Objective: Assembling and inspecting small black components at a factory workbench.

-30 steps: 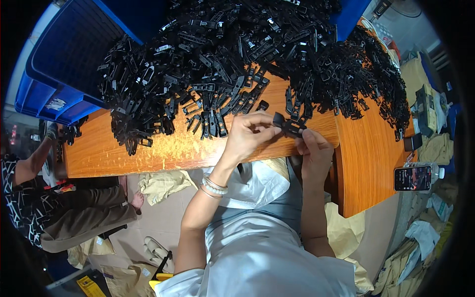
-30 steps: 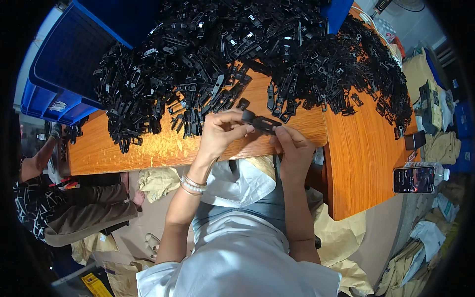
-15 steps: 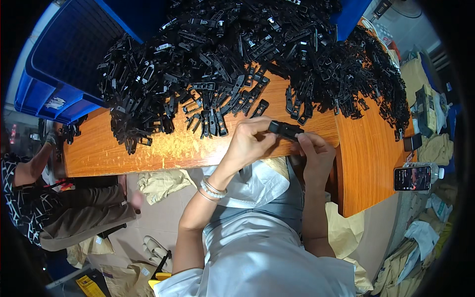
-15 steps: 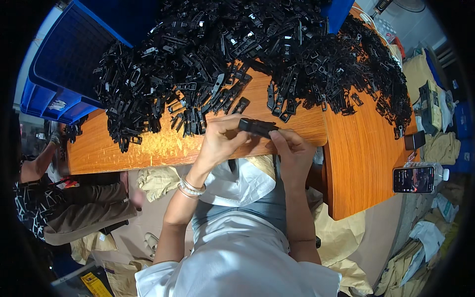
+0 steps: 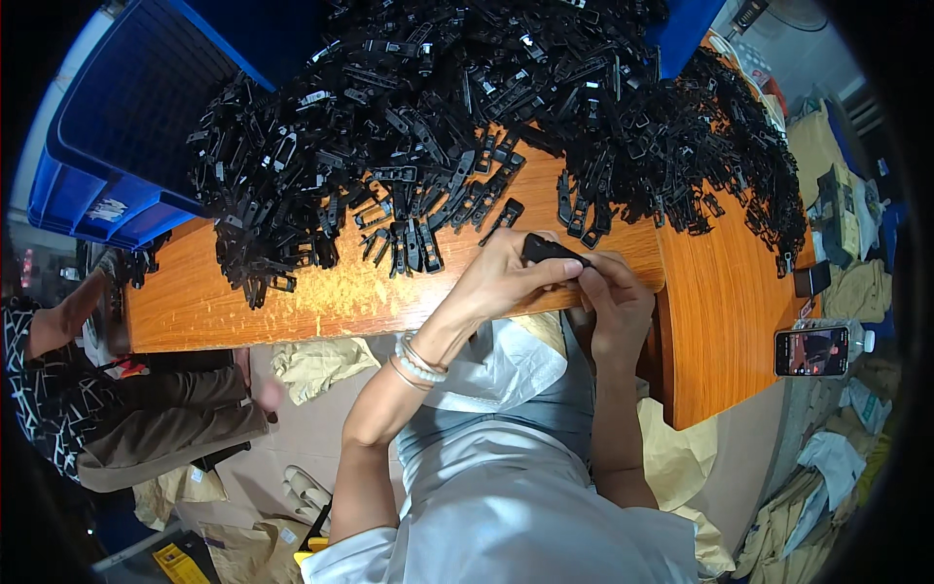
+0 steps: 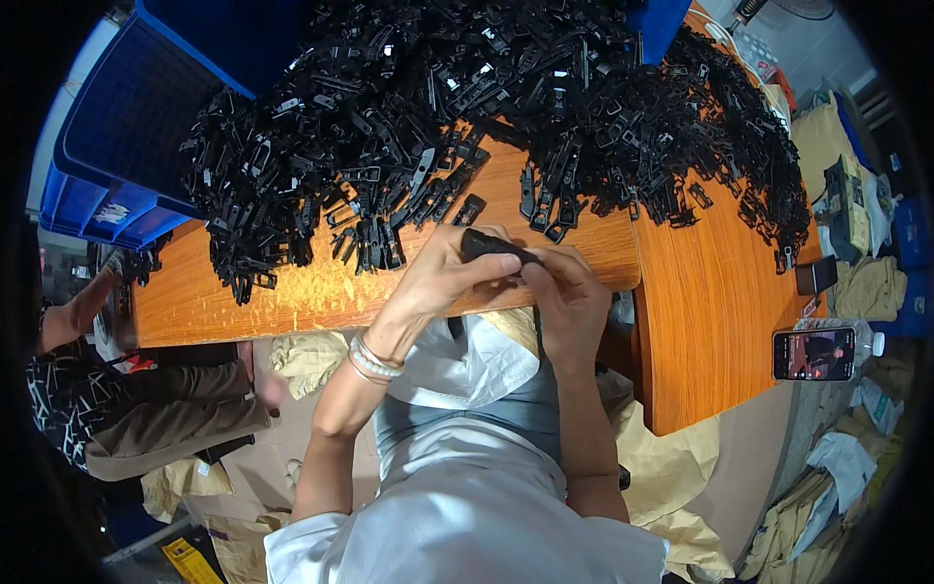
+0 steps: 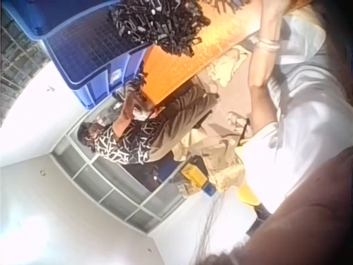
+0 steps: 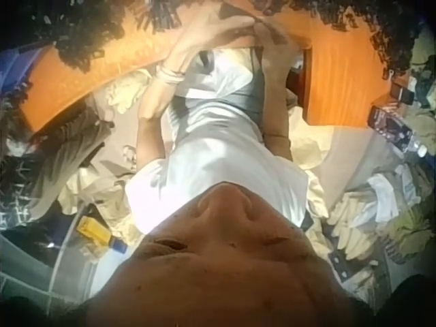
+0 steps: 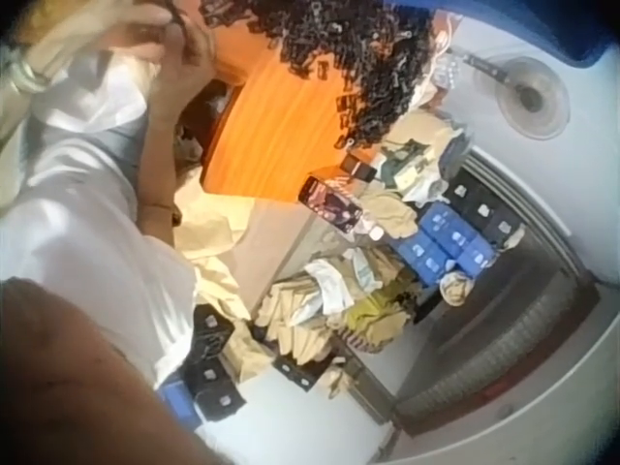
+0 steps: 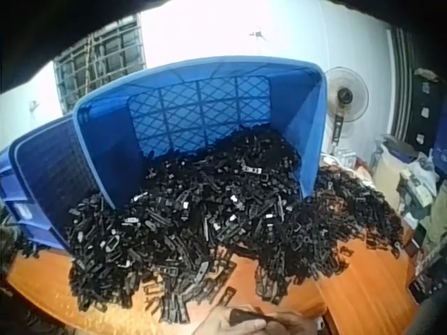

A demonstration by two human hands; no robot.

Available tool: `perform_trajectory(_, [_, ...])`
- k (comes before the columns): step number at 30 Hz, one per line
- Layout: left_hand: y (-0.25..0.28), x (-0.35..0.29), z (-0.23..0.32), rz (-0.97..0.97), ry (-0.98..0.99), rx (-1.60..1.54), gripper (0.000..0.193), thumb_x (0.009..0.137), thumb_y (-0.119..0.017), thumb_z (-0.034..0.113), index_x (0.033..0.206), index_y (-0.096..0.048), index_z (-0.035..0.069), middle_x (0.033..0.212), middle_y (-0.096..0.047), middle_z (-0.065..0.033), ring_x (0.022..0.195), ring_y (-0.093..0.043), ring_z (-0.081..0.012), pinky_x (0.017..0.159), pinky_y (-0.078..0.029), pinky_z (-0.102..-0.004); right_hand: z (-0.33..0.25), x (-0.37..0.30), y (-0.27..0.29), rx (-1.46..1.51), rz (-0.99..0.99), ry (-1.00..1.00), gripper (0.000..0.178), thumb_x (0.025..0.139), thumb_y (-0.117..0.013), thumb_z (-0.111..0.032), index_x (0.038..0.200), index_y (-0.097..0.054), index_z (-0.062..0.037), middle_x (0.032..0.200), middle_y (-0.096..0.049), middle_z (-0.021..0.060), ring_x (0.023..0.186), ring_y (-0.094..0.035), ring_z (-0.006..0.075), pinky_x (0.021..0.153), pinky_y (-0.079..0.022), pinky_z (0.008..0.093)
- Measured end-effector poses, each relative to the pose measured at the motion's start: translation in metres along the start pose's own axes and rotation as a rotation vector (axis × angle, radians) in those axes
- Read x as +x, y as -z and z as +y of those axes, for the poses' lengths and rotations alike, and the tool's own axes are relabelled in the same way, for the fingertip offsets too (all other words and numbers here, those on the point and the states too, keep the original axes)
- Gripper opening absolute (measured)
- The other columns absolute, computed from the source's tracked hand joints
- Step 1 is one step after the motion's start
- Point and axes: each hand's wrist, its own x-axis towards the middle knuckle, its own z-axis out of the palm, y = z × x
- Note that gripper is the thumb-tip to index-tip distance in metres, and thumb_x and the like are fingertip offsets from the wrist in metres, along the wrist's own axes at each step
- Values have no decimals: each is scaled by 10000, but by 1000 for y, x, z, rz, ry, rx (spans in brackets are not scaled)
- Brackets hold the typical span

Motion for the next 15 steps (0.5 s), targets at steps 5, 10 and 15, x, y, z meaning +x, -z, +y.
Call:
perform_trajectory(5, [23,58,7,179,-288,598,257,848,-538,194,749,-622,-28,585,-564,-94,555,-548,-205,575,-469,-291,9,3,15,57,192,-112,165,829,-565,-68,954,-605,31,740,-621,69,577,-507,69,492,-358,181])
perform_trajectory(10, [53,103,-6,473,-603,1409,94,665,-532,-8,724,-600,-33,855,-543,-129,875,-498,-274,720,-456,-358,10,-2,18,66,123,-109,167,828,-562,-58,950,-597,52,735,-632,100,590,-549,91,487,-376,181])
perform_trajectory(15, [59,107,-2,278,-635,1505,143,645,-548,-6,787,-568,-17,859,-523,-118,877,-478,-275,759,-427,-360,10,-2,16,93,138,-132,162,816,-570,-32,944,-590,65,735,-633,117,615,-592,123,513,-439,190])
